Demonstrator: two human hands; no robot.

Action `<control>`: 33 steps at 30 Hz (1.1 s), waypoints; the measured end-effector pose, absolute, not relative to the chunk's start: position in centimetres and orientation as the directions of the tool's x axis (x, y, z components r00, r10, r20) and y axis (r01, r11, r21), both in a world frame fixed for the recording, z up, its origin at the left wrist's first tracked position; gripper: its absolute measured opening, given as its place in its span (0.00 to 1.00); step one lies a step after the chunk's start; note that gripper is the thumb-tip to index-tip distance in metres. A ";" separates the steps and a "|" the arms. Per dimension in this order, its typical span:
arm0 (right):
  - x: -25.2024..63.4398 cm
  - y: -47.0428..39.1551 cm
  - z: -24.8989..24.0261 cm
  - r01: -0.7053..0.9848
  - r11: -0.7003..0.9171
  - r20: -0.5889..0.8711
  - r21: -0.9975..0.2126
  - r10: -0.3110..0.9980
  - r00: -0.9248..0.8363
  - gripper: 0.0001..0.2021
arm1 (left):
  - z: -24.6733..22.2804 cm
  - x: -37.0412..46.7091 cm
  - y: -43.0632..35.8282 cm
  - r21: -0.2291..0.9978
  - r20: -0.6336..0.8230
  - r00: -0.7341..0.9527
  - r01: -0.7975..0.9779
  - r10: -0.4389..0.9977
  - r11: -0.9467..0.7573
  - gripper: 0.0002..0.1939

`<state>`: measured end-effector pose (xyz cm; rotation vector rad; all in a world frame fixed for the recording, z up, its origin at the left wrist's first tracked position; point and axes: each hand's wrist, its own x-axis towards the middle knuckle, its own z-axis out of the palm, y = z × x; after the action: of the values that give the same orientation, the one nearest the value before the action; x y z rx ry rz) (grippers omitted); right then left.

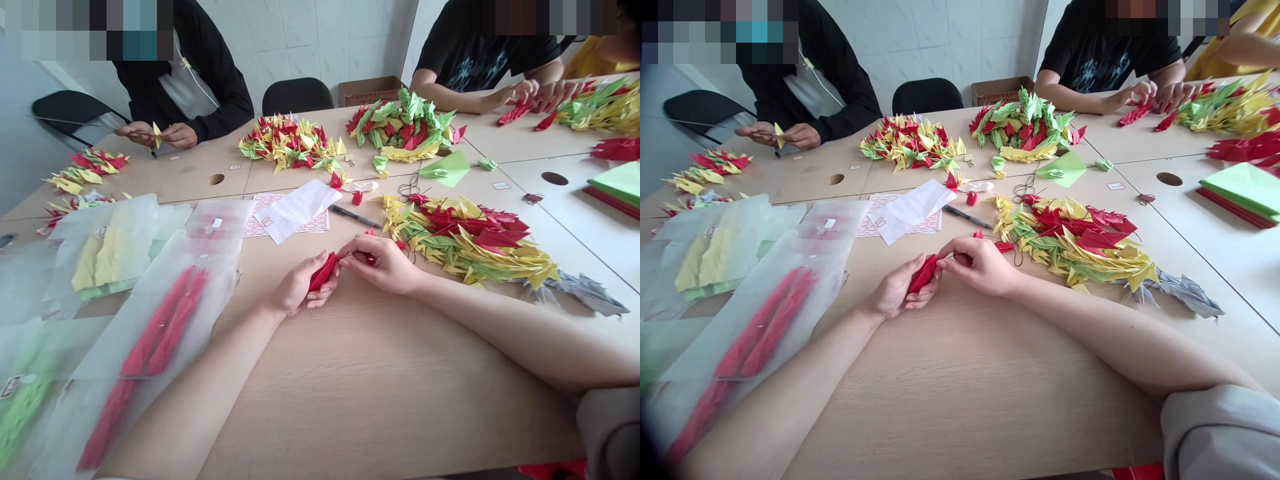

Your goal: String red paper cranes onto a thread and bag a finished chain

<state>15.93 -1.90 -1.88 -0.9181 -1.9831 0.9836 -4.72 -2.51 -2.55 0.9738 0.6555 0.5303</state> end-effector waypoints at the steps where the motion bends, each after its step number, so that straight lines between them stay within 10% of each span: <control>1: 15.9 -1.9 -1.8 0.281 0.494 0.324 -0.823 0.814 -0.482 0.10 | -2.5 -4.7 -2.4 0.865 -0.274 0.690 -0.129 0.670 0.486 0.20; 33: 15.9 -1.5 -2.2 0.329 0.499 0.447 -0.802 0.866 -0.224 0.04 | -2.6 -4.9 -2.1 0.842 -0.321 0.716 -0.085 0.620 0.533 0.23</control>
<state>15.92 -1.53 -2.19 -1.0066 -1.7851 0.7033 -4.92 -2.15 -2.61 0.9214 0.6597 0.4586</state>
